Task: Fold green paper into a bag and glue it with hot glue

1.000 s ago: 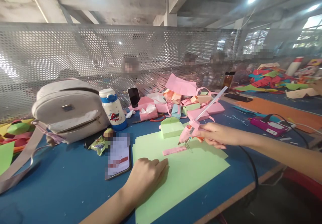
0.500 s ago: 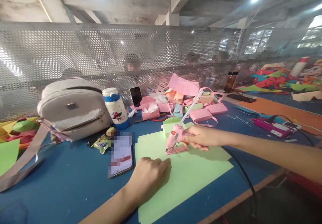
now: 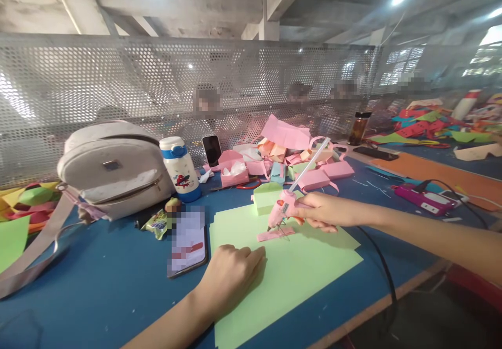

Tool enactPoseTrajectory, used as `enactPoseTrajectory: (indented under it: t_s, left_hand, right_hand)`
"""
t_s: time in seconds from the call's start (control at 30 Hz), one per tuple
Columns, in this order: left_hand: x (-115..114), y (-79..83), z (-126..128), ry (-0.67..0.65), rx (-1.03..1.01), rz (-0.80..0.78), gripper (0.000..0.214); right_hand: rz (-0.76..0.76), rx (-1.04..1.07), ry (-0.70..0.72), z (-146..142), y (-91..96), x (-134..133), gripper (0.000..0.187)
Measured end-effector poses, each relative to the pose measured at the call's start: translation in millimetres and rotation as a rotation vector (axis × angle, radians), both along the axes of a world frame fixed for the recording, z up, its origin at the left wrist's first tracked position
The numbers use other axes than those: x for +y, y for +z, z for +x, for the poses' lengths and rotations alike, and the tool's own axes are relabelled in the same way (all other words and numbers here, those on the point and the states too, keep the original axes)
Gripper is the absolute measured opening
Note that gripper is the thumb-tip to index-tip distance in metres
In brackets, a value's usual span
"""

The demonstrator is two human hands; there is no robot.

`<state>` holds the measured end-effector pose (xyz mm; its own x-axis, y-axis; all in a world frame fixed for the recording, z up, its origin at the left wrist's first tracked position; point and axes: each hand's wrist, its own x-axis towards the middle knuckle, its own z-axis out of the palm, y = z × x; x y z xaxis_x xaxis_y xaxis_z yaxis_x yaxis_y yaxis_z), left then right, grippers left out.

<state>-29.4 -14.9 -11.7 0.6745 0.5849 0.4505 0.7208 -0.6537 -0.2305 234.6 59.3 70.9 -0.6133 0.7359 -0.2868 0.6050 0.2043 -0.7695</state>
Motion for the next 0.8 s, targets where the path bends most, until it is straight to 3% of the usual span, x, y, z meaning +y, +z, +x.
enactPoseTrajectory:
  t_s: [0.4, 0.6, 0.8]
  left_hand:
    - [0.6, -0.8, -0.2, 0.004, -0.006, 0.014, 0.035]
    - [-0.6, 1.1, 0.6, 0.002, -0.007, 0.015, 0.034]
    - [-0.4, 0.3, 0.5, 0.002, -0.007, 0.03, 0.037]
  right_hand:
    - [-0.025, -0.018, -0.127, 48.3, 2.1, -7.6, 0.052]
    - [-0.169, 0.118, -0.092, 62.9, -3.0, -6.4, 0.055]
    - [-0.06, 0.228, -0.181, 71.4, -12.4, -2.8, 0.048]
